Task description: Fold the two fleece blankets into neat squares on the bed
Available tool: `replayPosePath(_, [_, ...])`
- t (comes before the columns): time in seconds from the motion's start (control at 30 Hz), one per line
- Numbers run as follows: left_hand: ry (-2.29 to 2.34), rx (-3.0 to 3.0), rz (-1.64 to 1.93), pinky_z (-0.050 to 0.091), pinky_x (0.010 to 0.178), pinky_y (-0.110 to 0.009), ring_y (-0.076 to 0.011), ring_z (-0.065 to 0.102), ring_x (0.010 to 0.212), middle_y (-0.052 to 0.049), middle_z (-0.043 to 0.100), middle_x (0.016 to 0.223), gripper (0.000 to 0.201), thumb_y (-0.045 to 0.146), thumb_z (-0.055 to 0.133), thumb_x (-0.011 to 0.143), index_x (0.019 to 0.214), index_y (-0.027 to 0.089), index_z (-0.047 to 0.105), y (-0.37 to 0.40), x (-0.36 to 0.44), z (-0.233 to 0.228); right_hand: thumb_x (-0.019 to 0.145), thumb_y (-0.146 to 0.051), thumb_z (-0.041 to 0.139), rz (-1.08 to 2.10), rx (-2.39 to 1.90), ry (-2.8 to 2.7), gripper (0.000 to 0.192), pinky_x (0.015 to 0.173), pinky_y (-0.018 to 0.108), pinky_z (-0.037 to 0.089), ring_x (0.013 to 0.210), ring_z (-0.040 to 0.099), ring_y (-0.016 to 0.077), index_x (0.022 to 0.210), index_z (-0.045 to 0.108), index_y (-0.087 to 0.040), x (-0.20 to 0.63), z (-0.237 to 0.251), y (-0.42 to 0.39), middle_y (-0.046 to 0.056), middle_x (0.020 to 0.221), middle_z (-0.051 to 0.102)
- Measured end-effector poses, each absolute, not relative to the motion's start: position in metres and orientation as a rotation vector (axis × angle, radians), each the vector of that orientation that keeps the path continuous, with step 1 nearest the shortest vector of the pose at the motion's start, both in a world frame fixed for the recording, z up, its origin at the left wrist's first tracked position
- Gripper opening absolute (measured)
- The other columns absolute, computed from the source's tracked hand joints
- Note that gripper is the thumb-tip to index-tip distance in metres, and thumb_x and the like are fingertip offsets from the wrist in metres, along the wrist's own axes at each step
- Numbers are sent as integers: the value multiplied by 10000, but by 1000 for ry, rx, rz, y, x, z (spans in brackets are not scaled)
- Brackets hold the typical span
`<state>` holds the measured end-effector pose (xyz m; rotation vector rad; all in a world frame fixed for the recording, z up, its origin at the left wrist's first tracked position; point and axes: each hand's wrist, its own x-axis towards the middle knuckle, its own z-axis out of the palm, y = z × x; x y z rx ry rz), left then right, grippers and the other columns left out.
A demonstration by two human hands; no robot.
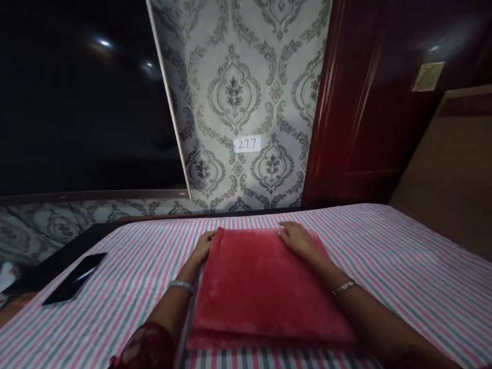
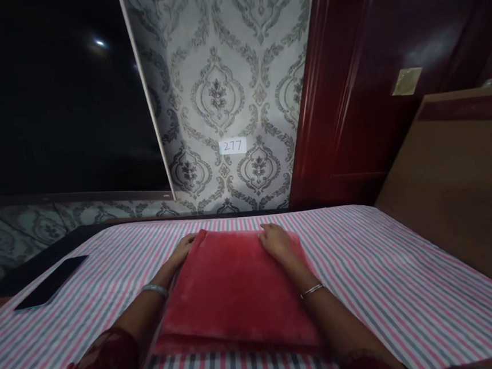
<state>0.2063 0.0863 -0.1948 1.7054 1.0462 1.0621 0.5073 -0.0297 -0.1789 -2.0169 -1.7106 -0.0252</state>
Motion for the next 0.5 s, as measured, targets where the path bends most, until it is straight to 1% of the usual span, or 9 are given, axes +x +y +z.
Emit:
replayPosePath(0.1, [1024, 1709, 1093, 499, 934, -420, -307, 639, 1017, -113, 726, 990, 463, 577, 691, 602, 807, 166, 747, 92, 206, -207, 974, -306, 446, -100, -2082, -1710, 400, 1027, 424, 378, 1159, 595, 292, 1266, 650, -124, 495, -197, -34, 166, 1244, 674])
replayPosePath(0.17, [987, 1717, 1098, 479, 981, -406, -296, 621, 1091, -107, 711, 1083, 444, 543, 685, 623, 864, 176, 756, 94, 203, -211, 993, -301, 416, -190, -2097, -1696, 389, 1052, 414, 337, 1185, 569, 274, 1274, 639, -152, 490, -209, -38, 135, 1265, 665])
replayPosePath(0.23, [952, 1733, 1066, 490, 969, -388, -287, 624, 1092, -98, 705, 1115, 429, 486, 719, 605, 908, 186, 762, 96, 202, -212, 997, -293, 411, -251, -2084, -1675, 380, 1070, 397, 308, 1206, 547, 261, 1280, 629, -163, 489, -217, -41, 120, 1278, 657])
replayPosePath(0.3, [933, 1748, 1019, 520, 902, -376, -276, 647, 995, -87, 719, 1043, 405, 433, 759, 569, 893, 188, 765, 99, 202, -211, 998, -291, 412, -271, -2062, -1662, 374, 1069, 390, 302, 1198, 545, 260, 1273, 630, -162, 489, -220, -43, 116, 1272, 659])
replayPosePath(0.4, [945, 1750, 1029, 528, 798, -357, -249, 636, 840, -68, 709, 856, 338, 412, 765, 559, 792, 167, 748, 105, 208, -211, 996, -283, 414, -268, -2039, -1655, 370, 1050, 396, 319, 1170, 557, 269, 1267, 632, -157, 489, -219, -43, 112, 1266, 663])
replayPosePath(0.47, [975, 1737, 1109, 508, 765, -340, -238, 611, 817, -64, 680, 803, 304, 432, 739, 581, 724, 165, 723, 108, 214, -212, 994, -276, 412, -270, -2025, -1654, 368, 1045, 406, 326, 1162, 560, 277, 1256, 638, -152, 489, -219, -44, 113, 1260, 667])
replayPosePath(0.5, [992, 1727, 1158, 497, 760, -332, -236, 600, 830, -64, 672, 811, 294, 443, 724, 594, 704, 171, 713, 109, 216, -213, 994, -274, 408, -275, -2014, -1654, 367, 1046, 409, 328, 1159, 562, 279, 1248, 643, -150, 489, -219, -44, 113, 1258, 668])
